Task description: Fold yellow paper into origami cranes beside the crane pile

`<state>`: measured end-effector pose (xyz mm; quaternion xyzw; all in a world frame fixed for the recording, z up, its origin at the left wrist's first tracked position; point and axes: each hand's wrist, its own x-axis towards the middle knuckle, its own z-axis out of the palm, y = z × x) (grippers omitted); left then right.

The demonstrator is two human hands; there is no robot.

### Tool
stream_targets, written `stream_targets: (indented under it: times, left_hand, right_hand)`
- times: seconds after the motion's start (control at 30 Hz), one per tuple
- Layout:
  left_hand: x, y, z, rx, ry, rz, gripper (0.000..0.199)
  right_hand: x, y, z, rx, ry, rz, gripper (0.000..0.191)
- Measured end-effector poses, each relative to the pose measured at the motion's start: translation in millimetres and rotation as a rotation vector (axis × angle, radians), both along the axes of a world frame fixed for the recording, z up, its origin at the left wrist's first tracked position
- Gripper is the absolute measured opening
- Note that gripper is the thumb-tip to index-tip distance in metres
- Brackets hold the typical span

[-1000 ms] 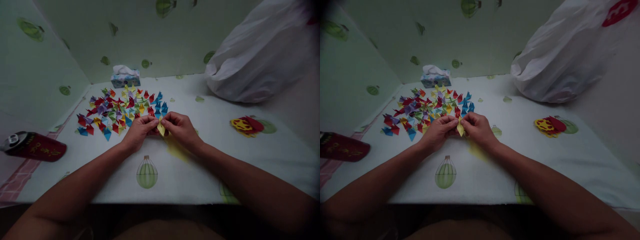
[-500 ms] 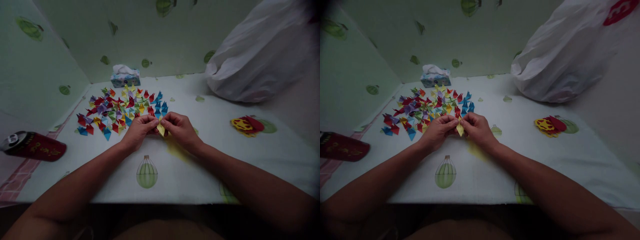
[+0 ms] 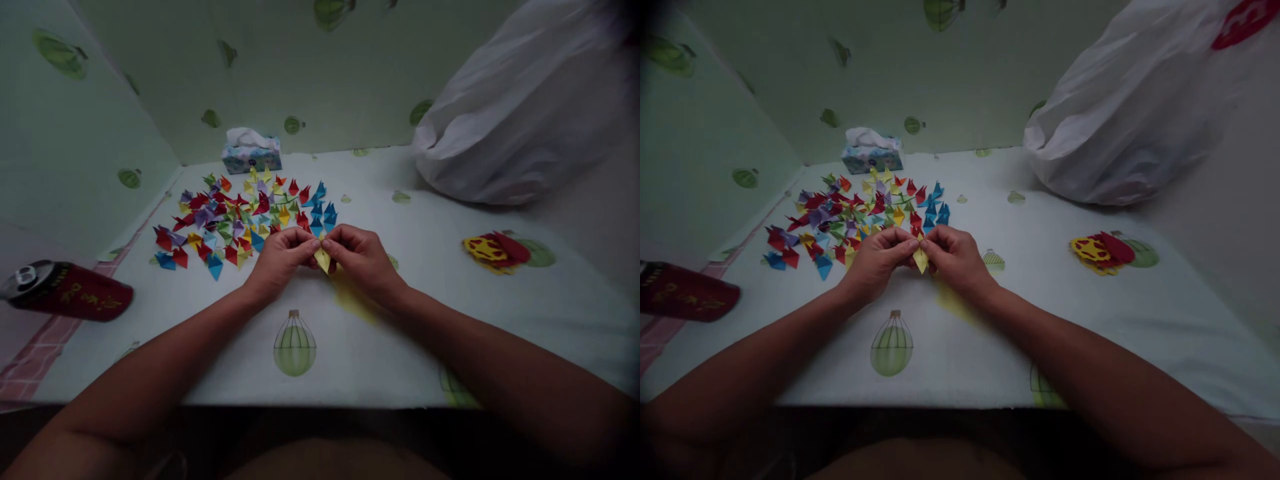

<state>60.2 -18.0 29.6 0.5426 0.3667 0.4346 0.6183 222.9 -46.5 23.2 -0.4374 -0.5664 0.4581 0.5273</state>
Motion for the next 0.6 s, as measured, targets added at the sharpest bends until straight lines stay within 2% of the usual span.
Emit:
stream_targets:
  times: [0.23, 0.43, 0.6]
  left_hand:
    - [1.4, -2.1, 0.3, 0.071, -0.006, 0.089, 0.023]
    - [1.1, 0.2, 3.4, 0.031, -0.005, 0.055, 0.025]
    - [-1.3, -1.0, 5.7, 0.140, 0.079, 0.057, 0.020]
  right_hand:
    - [-0.1, -2.8, 4.6, -0.056, 0.063, 0.074, 0.029]
    - [2.0, -2.3, 7.3, -0.024, -0.083, 0.046, 0.027]
    - [2.3, -2.8, 9.3, -0.045, -0.062, 0.082, 0.029]
